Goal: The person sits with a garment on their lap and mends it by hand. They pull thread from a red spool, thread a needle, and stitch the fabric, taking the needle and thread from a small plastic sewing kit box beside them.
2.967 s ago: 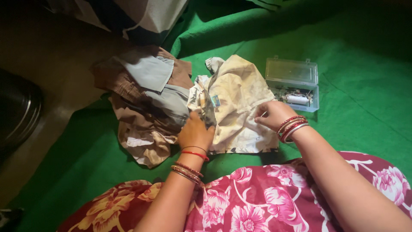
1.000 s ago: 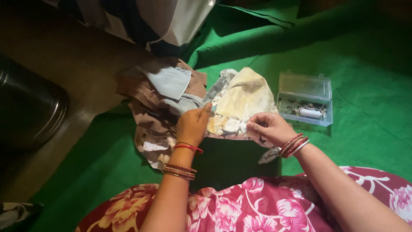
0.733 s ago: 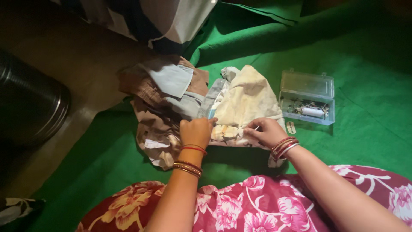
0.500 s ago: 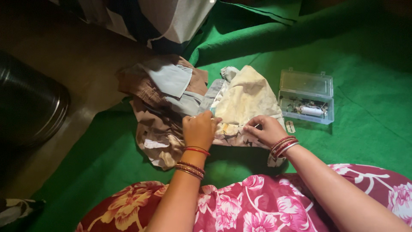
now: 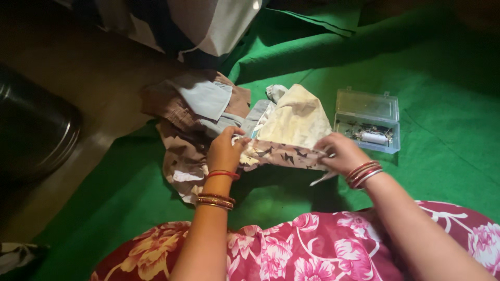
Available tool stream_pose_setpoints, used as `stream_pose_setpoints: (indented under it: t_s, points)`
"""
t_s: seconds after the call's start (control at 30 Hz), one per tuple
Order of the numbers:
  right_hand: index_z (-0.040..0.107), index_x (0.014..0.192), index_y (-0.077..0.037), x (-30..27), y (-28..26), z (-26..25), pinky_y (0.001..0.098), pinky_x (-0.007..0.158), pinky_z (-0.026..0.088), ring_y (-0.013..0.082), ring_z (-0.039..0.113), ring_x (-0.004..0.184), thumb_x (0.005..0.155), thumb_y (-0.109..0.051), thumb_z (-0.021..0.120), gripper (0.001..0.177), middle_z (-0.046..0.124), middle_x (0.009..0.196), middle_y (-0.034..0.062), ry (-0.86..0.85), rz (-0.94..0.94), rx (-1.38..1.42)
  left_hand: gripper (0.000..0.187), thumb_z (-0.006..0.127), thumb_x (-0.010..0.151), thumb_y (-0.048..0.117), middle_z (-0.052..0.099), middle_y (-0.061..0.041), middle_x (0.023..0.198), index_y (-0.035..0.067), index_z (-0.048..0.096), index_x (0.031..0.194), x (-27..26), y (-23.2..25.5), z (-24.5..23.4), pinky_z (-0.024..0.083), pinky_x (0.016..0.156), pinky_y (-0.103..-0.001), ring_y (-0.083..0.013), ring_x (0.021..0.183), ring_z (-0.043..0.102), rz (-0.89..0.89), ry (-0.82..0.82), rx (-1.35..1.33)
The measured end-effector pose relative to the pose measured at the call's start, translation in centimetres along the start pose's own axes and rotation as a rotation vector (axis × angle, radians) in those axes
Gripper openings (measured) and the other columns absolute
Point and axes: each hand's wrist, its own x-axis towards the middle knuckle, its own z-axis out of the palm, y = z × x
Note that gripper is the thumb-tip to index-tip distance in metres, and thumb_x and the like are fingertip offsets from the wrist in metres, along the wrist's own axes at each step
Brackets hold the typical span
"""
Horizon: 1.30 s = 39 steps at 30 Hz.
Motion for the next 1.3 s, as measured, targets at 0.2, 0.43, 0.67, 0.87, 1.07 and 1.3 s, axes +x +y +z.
stream_pose_setpoints:
  t_s: [0.2, 0.43, 0.67, 0.87, 1.07, 1.3]
  points:
    - [0.076, 0.111, -0.002, 0.1, 3.1, -5.0, 0.0343, 0.081, 0.06, 0.0207, 0.076, 0.089, 0.08, -0.015, 0.082, 0.034, 0.079, 0.1, 0.0107, -0.038, 0.362, 0.095, 0.028, 0.077, 0.084, 0.026, 0.074, -0.016, 0.093, 0.011, 0.066, 0.106, 0.4, -0.9, -0.7, 0.055, 0.074, -0.043, -0.0351, 0.086, 0.072, 0.076, 0.021, -0.091]
    - [0.074, 0.118, -0.004, 0.4, 3.7, -5.7, 0.0344, 0.08, 0.06, 0.0183, 0.071, 0.088, 0.084, -0.016, 0.078, 0.036, 0.076, 0.102, 0.0097, -0.01, 0.466, 0.48, 0.028, 0.075, 0.086, 0.028, 0.076, -0.014, 0.092, 0.015, 0.069, 0.109, 2.1, -0.5, -4.8, 0.053, 0.075, -0.044, -0.035, 0.088, 0.072, 0.06, -0.106, 0.113]
    - [0.074, 0.113, -0.004, 0.7, 4.0, -2.4, 0.0356, 0.079, 0.061, 0.0212, 0.075, 0.088, 0.076, -0.008, 0.082, 0.038, 0.075, 0.11, 0.0085, -0.057, 0.288, 0.11, 0.028, 0.074, 0.087, 0.031, 0.077, -0.012, 0.094, 0.017, 0.069, 0.111, 1.9, -0.3, -6.0, 0.054, 0.078, -0.044, -0.0338, 0.091, 0.072, 0.023, -0.148, 0.18]
    - [0.073, 0.111, -0.003, 1.2, 4.7, -1.5, 0.0374, 0.079, 0.062, 0.0235, 0.074, 0.09, 0.069, -0.005, 0.084, 0.044, 0.07, 0.114, 0.0112, -0.013, 0.233, 0.036, 0.034, 0.075, 0.084, 0.028, 0.075, -0.014, 0.106, 0.016, 0.066, 0.115, 1.6, -0.2, -5.2, 0.052, 0.081, -0.048, -0.0372, 0.1, 0.069, -0.014, -0.115, 0.175]
    - [0.075, 0.11, -0.005, 1.1, 5.7, -1.1, 0.0385, 0.086, 0.06, 0.0261, 0.075, 0.092, 0.068, -0.009, 0.086, 0.043, 0.072, 0.114, 0.0139, -0.017, 0.248, -0.082, 0.032, 0.076, 0.084, 0.026, 0.075, -0.016, 0.107, 0.016, 0.068, 0.114, 1.3, -0.9, -4.0, 0.053, 0.083, -0.047, -0.038, 0.101, 0.069, 0.034, -0.03, 0.143]
    - [0.079, 0.105, -0.006, 1.2, 7.1, -0.6, 0.0402, 0.09, 0.057, 0.0286, 0.072, 0.098, 0.065, -0.011, 0.088, 0.041, 0.076, 0.105, 0.0151, 0.011, 0.175, -0.163, 0.032, 0.079, 0.082, 0.026, 0.076, -0.013, 0.1, 0.014, 0.069, 0.11, 0.9, -1.9, -3.2, 0.054, 0.081, -0.046, -0.0349, 0.096, 0.072, 0.035, 0.012, 0.115]
